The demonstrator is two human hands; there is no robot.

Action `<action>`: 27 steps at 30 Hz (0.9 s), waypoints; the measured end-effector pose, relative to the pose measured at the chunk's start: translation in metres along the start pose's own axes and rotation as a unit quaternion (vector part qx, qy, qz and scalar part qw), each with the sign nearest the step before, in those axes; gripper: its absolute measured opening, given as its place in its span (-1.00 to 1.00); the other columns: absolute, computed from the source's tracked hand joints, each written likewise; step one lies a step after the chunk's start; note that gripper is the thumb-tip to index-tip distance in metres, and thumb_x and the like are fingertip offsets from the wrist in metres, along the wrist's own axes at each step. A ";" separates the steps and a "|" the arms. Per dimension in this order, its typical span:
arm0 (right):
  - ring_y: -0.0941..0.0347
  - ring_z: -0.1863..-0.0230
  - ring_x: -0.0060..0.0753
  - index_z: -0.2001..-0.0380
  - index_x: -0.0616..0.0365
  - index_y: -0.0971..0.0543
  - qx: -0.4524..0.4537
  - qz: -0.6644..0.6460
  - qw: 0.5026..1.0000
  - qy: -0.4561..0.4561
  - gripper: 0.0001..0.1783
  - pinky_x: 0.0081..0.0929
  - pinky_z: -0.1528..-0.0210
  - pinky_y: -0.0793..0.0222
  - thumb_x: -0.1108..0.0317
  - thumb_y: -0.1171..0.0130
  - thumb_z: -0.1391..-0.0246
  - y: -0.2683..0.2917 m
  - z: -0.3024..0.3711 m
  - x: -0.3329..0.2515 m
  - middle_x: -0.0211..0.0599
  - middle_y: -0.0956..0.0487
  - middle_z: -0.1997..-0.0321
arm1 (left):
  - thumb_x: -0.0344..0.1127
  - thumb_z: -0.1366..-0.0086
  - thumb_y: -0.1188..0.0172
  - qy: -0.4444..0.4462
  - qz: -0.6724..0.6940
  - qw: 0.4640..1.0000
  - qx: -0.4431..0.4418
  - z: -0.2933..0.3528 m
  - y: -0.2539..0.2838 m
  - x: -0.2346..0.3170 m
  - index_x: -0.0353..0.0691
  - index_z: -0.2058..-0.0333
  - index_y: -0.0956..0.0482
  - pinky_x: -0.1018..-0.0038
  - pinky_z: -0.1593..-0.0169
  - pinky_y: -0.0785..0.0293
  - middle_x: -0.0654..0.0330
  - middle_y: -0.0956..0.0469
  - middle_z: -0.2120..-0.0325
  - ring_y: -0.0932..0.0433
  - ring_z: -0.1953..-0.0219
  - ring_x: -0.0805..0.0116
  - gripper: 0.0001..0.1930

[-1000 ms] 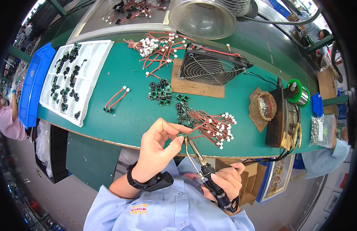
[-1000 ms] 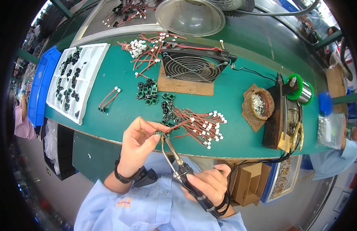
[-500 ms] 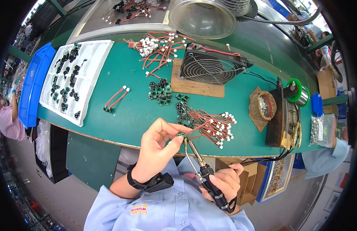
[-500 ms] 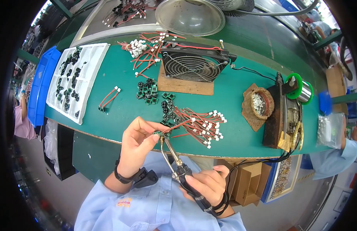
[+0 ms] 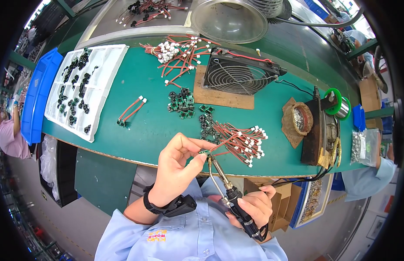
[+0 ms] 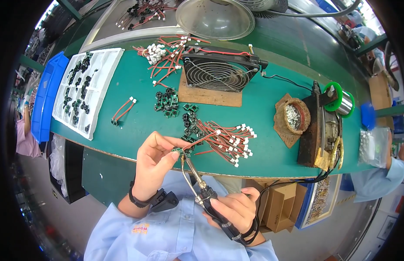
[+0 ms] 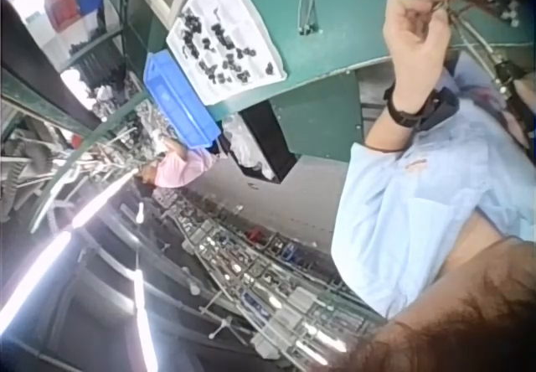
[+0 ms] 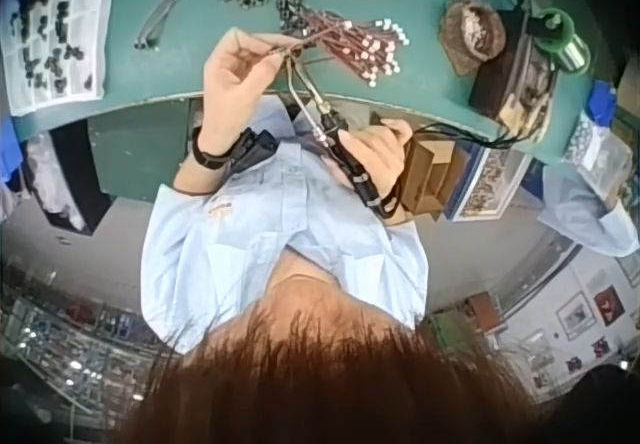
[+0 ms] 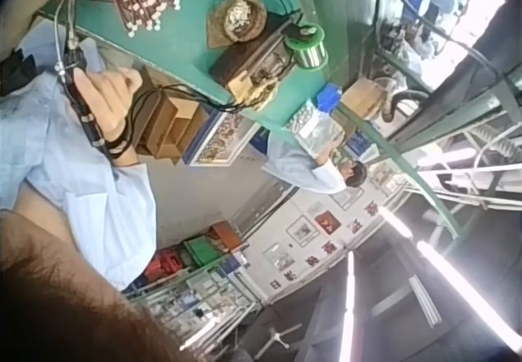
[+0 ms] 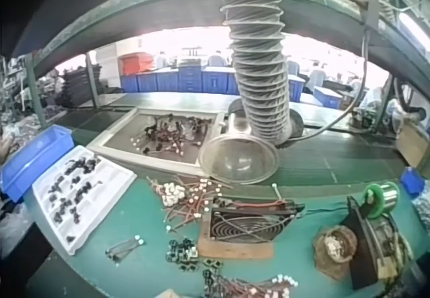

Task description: The person picks up a circuit board and a wire, joins them using a soldering iron, and places the assembled unit on the table. This process is repeated multiple times, with the person occasionally retrieving more circuit boards from a tray.

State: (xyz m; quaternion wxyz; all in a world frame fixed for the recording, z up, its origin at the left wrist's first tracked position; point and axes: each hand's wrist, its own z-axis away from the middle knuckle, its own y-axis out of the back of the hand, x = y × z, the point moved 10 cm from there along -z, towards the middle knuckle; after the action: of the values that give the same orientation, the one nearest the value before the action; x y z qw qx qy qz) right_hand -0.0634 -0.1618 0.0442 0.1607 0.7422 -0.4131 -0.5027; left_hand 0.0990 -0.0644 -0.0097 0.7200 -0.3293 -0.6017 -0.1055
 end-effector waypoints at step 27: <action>-0.38 0.19 -0.46 -0.11 0.17 -0.31 0.282 0.038 0.914 -0.290 -0.52 -0.59 0.07 -0.27 0.58 0.00 -0.07 0.051 0.023 0.132 -0.21 -0.47 0.15 | -0.52 -0.15 -0.05 0.140 0.204 0.967 -0.060 0.007 -0.006 -0.007 -0.20 0.43 -0.28 0.56 0.23 -0.34 -0.07 -0.51 0.20 -0.44 0.26 0.46 -0.88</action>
State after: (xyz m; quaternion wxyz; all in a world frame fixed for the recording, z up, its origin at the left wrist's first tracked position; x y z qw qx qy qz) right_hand -0.0861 -0.2910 -0.0136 -0.1635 0.5622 -0.5940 -0.5517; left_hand 0.0887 -0.0663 -0.0134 0.7823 -0.4697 -0.4076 -0.0371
